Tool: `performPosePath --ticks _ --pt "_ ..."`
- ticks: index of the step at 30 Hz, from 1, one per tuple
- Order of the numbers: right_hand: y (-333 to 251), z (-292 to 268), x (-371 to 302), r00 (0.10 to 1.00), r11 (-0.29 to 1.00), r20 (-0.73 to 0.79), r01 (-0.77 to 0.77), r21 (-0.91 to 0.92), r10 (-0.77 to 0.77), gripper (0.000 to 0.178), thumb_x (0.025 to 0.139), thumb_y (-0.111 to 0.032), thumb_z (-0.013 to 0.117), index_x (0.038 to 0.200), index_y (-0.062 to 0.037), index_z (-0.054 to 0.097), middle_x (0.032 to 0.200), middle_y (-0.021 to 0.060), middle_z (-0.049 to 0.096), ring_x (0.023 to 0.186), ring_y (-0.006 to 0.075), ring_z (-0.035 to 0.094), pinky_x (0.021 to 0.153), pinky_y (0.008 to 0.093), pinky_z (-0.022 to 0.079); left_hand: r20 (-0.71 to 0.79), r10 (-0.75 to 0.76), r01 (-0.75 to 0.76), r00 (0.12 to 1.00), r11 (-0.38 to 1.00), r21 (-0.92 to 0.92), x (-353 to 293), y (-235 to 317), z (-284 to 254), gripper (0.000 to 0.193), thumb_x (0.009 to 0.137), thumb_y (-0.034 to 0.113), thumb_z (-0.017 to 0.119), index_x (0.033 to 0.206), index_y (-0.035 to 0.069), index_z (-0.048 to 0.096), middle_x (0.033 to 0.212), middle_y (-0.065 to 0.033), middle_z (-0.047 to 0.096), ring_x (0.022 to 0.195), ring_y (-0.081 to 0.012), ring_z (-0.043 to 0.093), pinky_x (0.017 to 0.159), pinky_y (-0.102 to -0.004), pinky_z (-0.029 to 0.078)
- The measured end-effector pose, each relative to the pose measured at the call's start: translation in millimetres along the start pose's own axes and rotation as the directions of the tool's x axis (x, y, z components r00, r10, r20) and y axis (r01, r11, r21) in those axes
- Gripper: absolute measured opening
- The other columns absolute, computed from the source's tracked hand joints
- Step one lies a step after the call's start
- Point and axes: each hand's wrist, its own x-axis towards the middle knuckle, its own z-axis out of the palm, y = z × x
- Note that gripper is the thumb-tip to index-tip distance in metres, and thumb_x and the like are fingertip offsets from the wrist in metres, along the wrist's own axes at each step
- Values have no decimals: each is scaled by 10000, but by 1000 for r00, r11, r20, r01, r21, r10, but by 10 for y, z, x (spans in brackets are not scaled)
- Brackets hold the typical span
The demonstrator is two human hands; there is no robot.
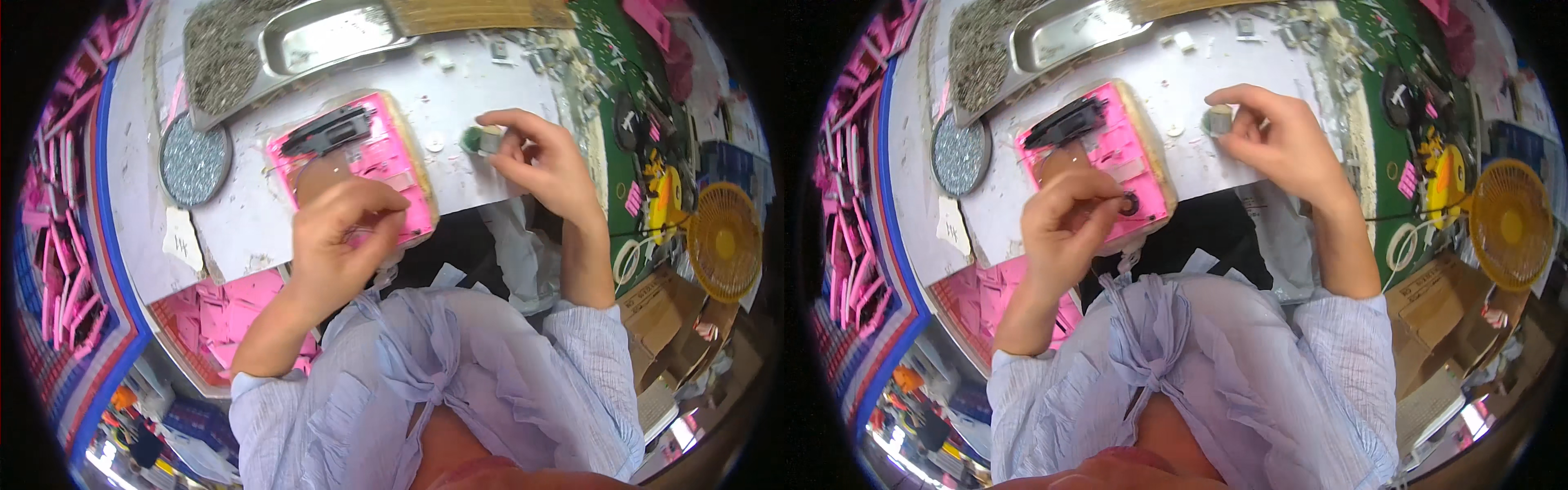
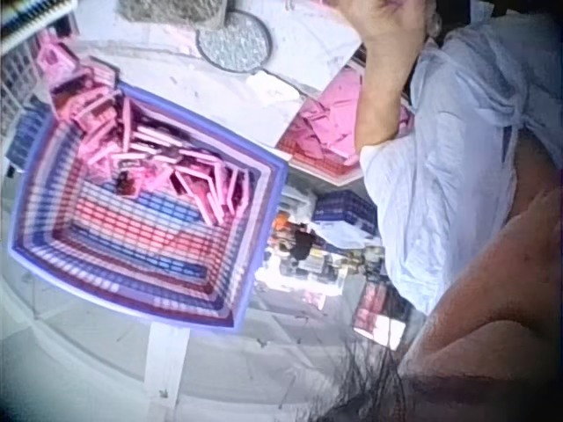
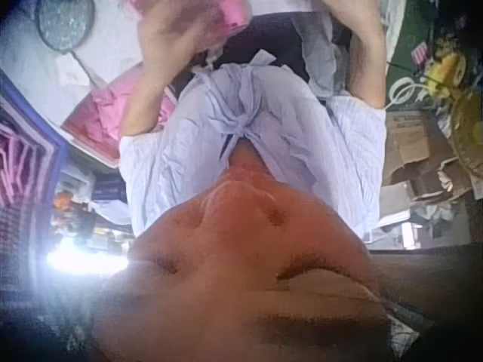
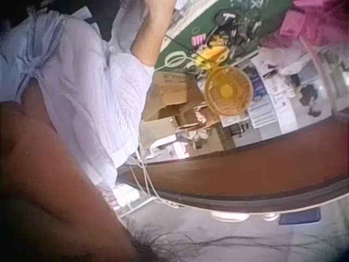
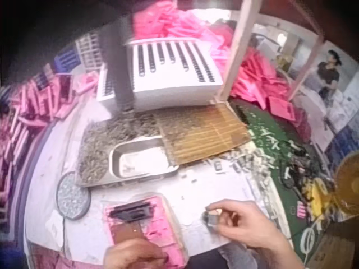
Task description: Assemble an electronic toy by soldering components and securing the casing with screws.
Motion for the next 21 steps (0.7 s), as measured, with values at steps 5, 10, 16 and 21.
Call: performPosePath --ticks 5,10,16,21 --pt "-177 467 -145 974 835 209 -41 548 -88 493 863 54 725 1341 11 616 841 -2 610 743 37 569 641 184 463 -92 -90 88 992 996 -26 -185 -72 120 208 861 -64 714 1060 -14 682 967 -100 706 852 -164 713 736 -282 593" --pt "-210 621 -33 944 772 313 -122 624 -104 526 820 35 741 1331 25 620 854 -39 611 753 18 542 652 167 428 -108 -82 80 991 997 -18 -242 -77 76 317 869 -50 721 1167 -10 618 994 -102 703 886 -163 724 767 -291 604" --pt "-201 655 9 942 823 318 -95 559 -108 523 808 49 740 1318 15 629 888 -21 630 745 37 551 643 173 451 -107 -46 49 993 999 23 -244 -95 72 326 868 -40 726 1168 -3 604 1003 -100 700 883 -163 725 780 -287 607" --pt "-208 660 -82 975 950 205 19 311 -87 502 809 8 783 1292 7 642 989 6 661 790 49 581 622 200 474 -145 -42 35 989 998 -52 -252 -84 110 302 856 -28 740 1130 7 618 968 -110 695 855 -180 724 746 -311 603"
